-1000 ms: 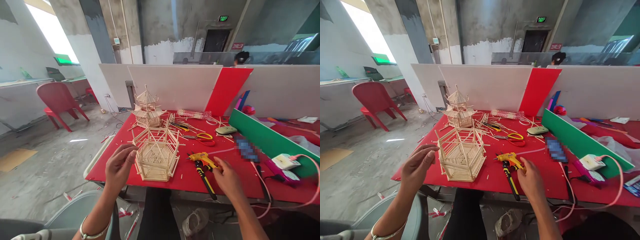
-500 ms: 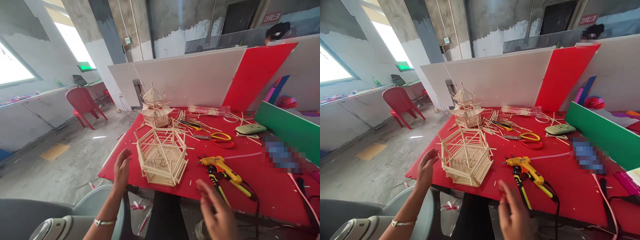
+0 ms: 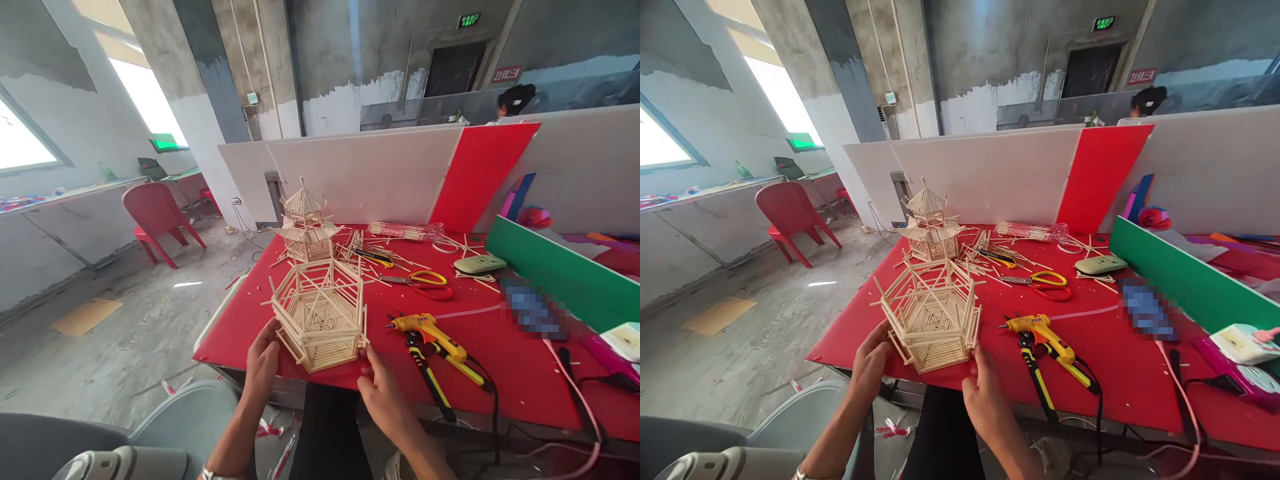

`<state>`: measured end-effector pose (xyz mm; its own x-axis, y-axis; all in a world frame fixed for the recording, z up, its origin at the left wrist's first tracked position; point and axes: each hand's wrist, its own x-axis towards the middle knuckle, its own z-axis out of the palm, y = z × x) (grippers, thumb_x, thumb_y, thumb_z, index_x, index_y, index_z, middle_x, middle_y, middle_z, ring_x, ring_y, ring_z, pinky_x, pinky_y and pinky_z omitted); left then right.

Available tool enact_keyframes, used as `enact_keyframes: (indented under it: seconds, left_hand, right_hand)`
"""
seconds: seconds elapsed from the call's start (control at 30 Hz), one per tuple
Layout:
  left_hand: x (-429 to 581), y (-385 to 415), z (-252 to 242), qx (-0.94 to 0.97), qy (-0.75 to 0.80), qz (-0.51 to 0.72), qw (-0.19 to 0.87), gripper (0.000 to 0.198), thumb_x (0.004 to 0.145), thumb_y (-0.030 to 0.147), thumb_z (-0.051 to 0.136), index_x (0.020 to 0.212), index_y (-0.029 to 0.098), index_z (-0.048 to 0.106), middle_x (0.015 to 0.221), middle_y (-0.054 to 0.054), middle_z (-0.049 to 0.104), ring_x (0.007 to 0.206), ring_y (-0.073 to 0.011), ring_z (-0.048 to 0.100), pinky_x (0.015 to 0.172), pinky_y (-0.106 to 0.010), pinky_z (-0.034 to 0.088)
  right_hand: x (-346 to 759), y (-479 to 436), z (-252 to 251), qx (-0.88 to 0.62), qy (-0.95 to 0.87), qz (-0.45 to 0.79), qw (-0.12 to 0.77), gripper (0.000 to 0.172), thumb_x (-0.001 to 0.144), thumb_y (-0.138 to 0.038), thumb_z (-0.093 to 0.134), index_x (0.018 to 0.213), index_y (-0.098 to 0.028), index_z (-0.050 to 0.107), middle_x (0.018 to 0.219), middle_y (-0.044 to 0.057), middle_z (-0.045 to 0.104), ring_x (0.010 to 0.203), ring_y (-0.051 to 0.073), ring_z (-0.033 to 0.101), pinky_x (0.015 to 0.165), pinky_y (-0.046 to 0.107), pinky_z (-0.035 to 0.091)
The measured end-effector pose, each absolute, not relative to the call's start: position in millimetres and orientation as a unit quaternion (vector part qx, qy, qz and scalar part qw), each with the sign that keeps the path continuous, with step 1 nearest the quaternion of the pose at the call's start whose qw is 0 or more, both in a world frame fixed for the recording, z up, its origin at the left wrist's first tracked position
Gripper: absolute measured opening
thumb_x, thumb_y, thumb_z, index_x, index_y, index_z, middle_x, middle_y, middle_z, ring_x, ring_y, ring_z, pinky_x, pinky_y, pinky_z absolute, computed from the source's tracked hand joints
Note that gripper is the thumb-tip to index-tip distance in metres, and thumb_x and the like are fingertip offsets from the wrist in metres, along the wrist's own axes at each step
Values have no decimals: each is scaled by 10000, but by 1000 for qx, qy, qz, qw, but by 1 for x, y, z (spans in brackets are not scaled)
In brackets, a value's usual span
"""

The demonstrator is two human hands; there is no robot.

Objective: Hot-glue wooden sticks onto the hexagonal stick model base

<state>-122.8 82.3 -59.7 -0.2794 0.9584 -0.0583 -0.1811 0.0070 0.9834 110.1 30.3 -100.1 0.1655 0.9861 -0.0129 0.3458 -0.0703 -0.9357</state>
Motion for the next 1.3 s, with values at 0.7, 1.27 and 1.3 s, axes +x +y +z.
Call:
enact_keyframes:
  seconds: [0.7, 1.27, 1.3]
  left_hand:
    - [-119, 17, -37, 479, 625, 597, 155, 193, 831, 367, 669, 934, 210, 713, 933, -22, 655, 830, -164, 611, 723, -265, 491]
    - [-56, 78, 59, 696, 498, 472, 213, 257, 850, 340, 666, 1034, 186, 757, 738, -30, 683, 555, -104, 482, 493, -218, 400]
    - [-55, 79, 58, 696, 500, 468, 217, 252, 845, 344, 671, 1017, 183, 763, 735, -33, 689, 555, -107, 487, 492, -220, 400]
  right_hand:
    - [180, 21, -73, -619, -542, 245, 513, 476, 840, -302, 487, 1302, -238, 582, 1327, 86, 630, 1226, 236, 591, 1065, 424, 457]
    - [266, 60, -60, -775, -589, 104, 204, 627, 895, -583, 442, 1287, -114, 582, 1198, 198, 670, 1110, 325, 627, 900, 404, 469]
    - [266, 62, -58, -778, -586, 113, 196, 670, 874, -644, 445, 1268, -122, 593, 1188, 198, 673, 1097, 329, 633, 877, 403, 475]
